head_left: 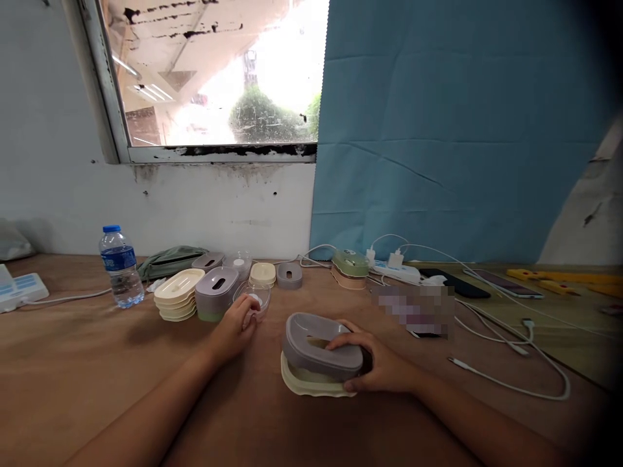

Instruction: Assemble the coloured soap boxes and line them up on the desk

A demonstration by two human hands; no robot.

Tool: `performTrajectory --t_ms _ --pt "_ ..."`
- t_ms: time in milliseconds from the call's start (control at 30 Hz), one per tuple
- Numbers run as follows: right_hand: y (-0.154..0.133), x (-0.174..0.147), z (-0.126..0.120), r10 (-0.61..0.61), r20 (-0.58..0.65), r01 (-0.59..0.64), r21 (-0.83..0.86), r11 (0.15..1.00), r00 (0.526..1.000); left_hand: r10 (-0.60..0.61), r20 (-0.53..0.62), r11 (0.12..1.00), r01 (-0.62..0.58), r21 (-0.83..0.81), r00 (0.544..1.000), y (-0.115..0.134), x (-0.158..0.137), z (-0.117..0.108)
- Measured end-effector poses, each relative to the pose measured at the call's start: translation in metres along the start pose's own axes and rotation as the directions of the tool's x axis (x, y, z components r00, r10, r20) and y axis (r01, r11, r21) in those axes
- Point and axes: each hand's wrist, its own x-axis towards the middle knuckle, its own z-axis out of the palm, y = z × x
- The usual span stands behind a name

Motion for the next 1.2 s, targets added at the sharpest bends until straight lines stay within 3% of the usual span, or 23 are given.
performTrajectory --t_ms 133,333,500,567,667,767,933,1200 --pt "-0.003 -0.001 -0.003 0.017 0.076 -0.017 -0.002 1.000 0.997 -0.105 -0.081 0.994 0.104 -0.019 0.991 -0.010 0.002 0.003" --pt "-0.005 -0.005 -0.006 0.034 0.165 -0.030 -0.031 0.999 0.986 -0.150 -0.017 0.988 0.149 -0.030 0.989 -0.019 0.003 0.007" --pt "-0.005 -0.007 -0.006 0.059 0.209 -0.047 -0.065 0.997 0.976 -0.115 -0.004 0.992 0.115 -0.053 0.993 -0.014 0.002 0.004" --pt "-0.005 -0.006 -0.006 0.059 0.213 -0.044 -0.074 0.996 0.975 -0.067 0.044 0.992 0.072 -0.104 0.997 -0.004 0.001 0.002" --pt "-0.007 -0.006 -0.005 0.050 0.207 -0.034 -0.078 0.996 0.977 0.052 0.210 0.972 -0.001 -0.236 0.976 0.019 -0.004 0.003" --pt "-0.010 -0.006 -0.004 0.046 0.206 -0.033 -0.069 0.997 0.978 0.078 0.330 0.933 0.048 -0.357 0.941 0.038 -0.009 0.014" --pt "-0.012 -0.005 -0.002 0.063 0.207 -0.051 -0.063 0.997 0.976 -0.049 0.377 0.825 0.250 -0.506 0.925 0.037 -0.014 0.032" --pt "-0.015 -0.005 -0.001 0.074 0.214 -0.061 -0.065 0.996 0.974 -0.027 0.391 0.779 0.264 -0.568 0.920 0.032 -0.013 0.031"
